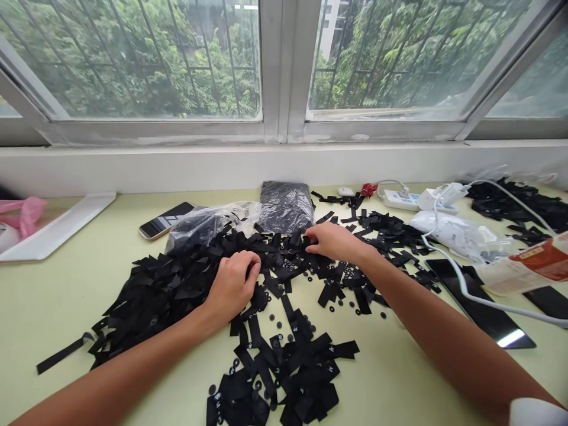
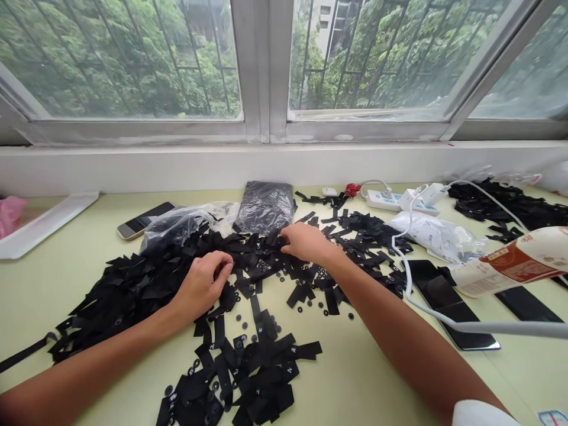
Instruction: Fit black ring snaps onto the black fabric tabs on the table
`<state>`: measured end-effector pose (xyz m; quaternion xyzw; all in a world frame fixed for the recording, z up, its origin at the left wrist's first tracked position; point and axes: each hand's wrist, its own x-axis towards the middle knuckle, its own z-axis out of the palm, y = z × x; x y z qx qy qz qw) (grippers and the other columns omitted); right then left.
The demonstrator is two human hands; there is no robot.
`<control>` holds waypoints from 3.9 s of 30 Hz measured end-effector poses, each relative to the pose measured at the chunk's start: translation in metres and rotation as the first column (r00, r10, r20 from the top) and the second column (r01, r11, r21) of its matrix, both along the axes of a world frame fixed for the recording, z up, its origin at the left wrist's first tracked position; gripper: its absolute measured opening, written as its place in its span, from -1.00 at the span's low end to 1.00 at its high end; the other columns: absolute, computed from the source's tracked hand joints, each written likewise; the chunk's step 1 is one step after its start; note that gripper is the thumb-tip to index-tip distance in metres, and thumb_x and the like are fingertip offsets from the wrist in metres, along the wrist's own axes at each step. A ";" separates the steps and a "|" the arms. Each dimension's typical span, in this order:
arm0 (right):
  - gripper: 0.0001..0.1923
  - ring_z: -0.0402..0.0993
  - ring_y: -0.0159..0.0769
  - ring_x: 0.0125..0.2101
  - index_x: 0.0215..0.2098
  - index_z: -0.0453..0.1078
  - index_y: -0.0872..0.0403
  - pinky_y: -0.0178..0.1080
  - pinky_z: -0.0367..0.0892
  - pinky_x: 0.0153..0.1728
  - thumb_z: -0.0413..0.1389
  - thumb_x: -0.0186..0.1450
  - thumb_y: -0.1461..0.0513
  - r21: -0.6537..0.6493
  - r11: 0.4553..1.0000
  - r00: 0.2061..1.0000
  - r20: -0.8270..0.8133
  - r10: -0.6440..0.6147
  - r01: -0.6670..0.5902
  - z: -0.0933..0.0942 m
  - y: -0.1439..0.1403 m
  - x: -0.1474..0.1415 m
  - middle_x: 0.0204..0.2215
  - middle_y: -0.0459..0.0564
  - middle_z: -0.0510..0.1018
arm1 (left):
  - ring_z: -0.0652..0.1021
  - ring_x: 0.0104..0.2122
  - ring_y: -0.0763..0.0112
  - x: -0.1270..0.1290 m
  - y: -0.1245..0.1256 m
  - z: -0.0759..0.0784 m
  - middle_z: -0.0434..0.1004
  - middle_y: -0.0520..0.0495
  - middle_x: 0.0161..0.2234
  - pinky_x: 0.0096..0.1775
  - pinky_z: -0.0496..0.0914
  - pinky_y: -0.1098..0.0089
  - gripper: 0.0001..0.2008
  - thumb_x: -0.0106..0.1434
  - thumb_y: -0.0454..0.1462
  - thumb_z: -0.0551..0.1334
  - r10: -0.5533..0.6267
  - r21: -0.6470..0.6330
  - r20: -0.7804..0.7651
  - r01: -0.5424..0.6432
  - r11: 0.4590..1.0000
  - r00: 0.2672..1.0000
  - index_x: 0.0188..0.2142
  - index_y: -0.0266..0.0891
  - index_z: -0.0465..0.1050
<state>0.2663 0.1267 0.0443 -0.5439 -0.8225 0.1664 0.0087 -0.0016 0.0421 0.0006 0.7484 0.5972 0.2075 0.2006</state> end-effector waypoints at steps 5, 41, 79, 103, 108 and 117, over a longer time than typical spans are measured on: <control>-0.74 0.23 -0.37 -0.56 -0.39 0.45 0.08 -0.28 0.09 -0.51 0.16 0.36 0.09 -0.109 0.994 0.965 -0.261 -0.035 0.007 0.006 0.005 0.008 -0.55 -0.08 0.41 | 0.41 -0.18 0.47 0.000 0.000 -0.002 0.49 0.07 -0.23 -0.02 0.17 0.29 -0.76 0.42 -0.15 -0.01 -0.006 0.012 -0.001 0.006 1.000 1.000 -0.23 -0.14 0.38; -0.54 0.25 -0.28 -0.35 -0.40 0.23 0.07 -0.21 0.18 -0.30 -0.28 0.59 0.12 0.384 0.907 0.843 -0.420 0.336 -0.171 -0.055 -0.072 -0.076 -0.40 -0.01 0.37 | 0.31 -0.55 0.68 0.000 -0.012 0.020 0.38 0.04 -0.53 -0.46 0.21 0.57 -0.56 0.40 -0.03 0.05 -0.218 -0.162 0.473 0.328 0.931 0.854 -0.41 -0.31 0.45; -0.90 0.35 -0.23 -0.22 -0.20 0.27 0.06 -0.23 0.29 -0.28 0.05 0.31 0.32 0.319 0.936 0.770 -0.631 0.093 0.148 -0.055 -0.070 -0.073 -0.21 0.02 0.38 | 0.43 0.02 0.39 -0.033 0.016 0.023 0.45 -0.10 -0.02 0.10 0.34 0.36 -0.65 0.28 -0.41 -0.03 -0.063 0.354 -0.090 0.091 0.931 0.994 -0.05 -0.21 0.42; -0.79 0.33 -0.39 -0.44 -0.25 0.46 0.10 -0.31 0.17 -0.41 0.05 0.47 0.19 0.150 0.988 0.602 -0.786 0.140 -0.033 -0.055 -0.062 -0.071 -0.41 -0.08 0.49 | 0.30 -0.43 0.68 -0.007 0.006 0.006 0.41 0.11 -0.44 -0.33 0.23 0.59 -0.68 0.20 -0.04 0.35 -0.053 -0.090 0.347 0.090 0.992 0.936 -0.26 -0.26 0.53; -0.78 0.33 -0.40 -0.43 -0.27 0.44 0.10 -0.33 0.18 -0.40 0.04 0.47 0.18 0.126 0.992 0.582 -0.806 0.105 -0.004 -0.052 -0.062 -0.071 -0.42 -0.09 0.48 | 0.28 -0.44 0.68 -0.007 0.007 0.014 0.37 0.11 -0.45 -0.36 0.19 0.60 -0.65 0.26 0.00 0.26 -0.077 -0.143 0.349 0.134 0.981 0.934 -0.24 -0.24 0.53; -0.81 0.31 -0.39 -0.42 -0.20 0.42 0.09 -0.32 0.23 -0.37 0.04 0.47 0.16 0.084 0.996 0.569 -0.819 0.072 -0.004 -0.052 -0.061 -0.072 -0.39 -0.09 0.44 | 0.27 -0.46 0.67 -0.008 0.008 0.015 0.35 0.11 -0.47 -0.38 0.16 0.59 -0.62 0.30 0.03 0.19 -0.067 -0.191 0.400 0.155 0.969 0.914 -0.25 -0.25 0.53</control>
